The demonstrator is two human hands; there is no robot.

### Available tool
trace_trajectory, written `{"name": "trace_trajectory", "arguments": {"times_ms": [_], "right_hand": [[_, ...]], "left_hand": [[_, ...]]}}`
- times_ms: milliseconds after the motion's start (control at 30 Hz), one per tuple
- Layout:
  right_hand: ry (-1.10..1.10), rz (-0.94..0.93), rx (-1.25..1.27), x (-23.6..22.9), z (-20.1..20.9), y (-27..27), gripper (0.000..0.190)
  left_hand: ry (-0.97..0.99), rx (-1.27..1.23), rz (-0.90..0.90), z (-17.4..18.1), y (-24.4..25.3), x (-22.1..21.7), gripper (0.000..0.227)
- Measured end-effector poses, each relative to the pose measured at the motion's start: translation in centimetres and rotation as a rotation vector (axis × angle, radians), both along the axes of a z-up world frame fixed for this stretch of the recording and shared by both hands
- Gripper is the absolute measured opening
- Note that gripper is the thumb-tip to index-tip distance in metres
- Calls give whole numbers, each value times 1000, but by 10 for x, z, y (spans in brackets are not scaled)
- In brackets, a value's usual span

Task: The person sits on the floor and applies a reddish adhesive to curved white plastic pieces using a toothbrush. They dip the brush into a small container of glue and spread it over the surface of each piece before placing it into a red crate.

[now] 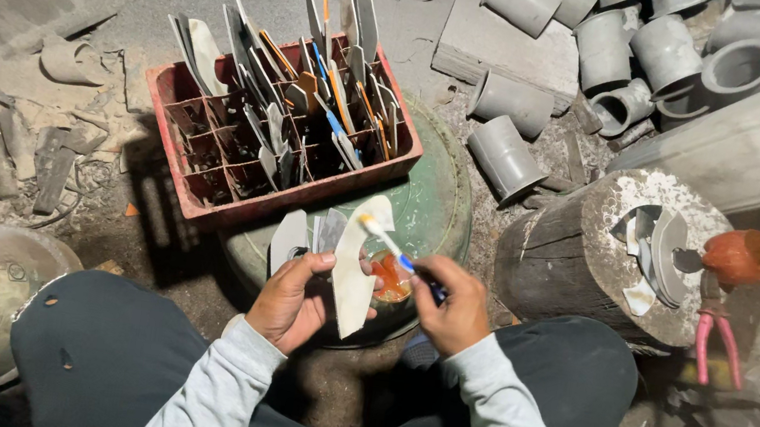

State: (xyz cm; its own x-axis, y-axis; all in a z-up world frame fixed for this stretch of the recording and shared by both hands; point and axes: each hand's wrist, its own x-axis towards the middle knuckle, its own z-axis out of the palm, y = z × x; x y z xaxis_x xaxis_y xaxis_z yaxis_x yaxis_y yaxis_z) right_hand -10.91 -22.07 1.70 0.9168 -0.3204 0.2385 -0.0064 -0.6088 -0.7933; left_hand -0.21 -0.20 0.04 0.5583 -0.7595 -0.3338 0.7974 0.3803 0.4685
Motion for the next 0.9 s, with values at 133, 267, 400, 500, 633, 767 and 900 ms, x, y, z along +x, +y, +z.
{"name": "trace_trajectory", "arguments": {"times_ms": [133,267,400,500,633,767,900], "right_hand": [[98,-128,-36,0,3,-7,16],[43,-90,-35,1,5,-6,14],[39,-72,-35,3,5,-1,16],[39,-119,-110,4,9,-6,14],[14,-6,-61,4,10,-10,16],[116,-132,-1,4,10,-18,16],[24,-14,-13,3,8,-23,15]], "left_hand": [[38,-46,42,-1,0,0,45],[-5,-25,47,-5,-1,0,45],[57,-73,37,-7,1,-2,46],[83,-72,36,-7,0,-2,49],[99,-64,38,-7,1,-2,49],[68,-137,6,-6,1,0,50],[62,-68,-9,-6,2,-2,51]]}}
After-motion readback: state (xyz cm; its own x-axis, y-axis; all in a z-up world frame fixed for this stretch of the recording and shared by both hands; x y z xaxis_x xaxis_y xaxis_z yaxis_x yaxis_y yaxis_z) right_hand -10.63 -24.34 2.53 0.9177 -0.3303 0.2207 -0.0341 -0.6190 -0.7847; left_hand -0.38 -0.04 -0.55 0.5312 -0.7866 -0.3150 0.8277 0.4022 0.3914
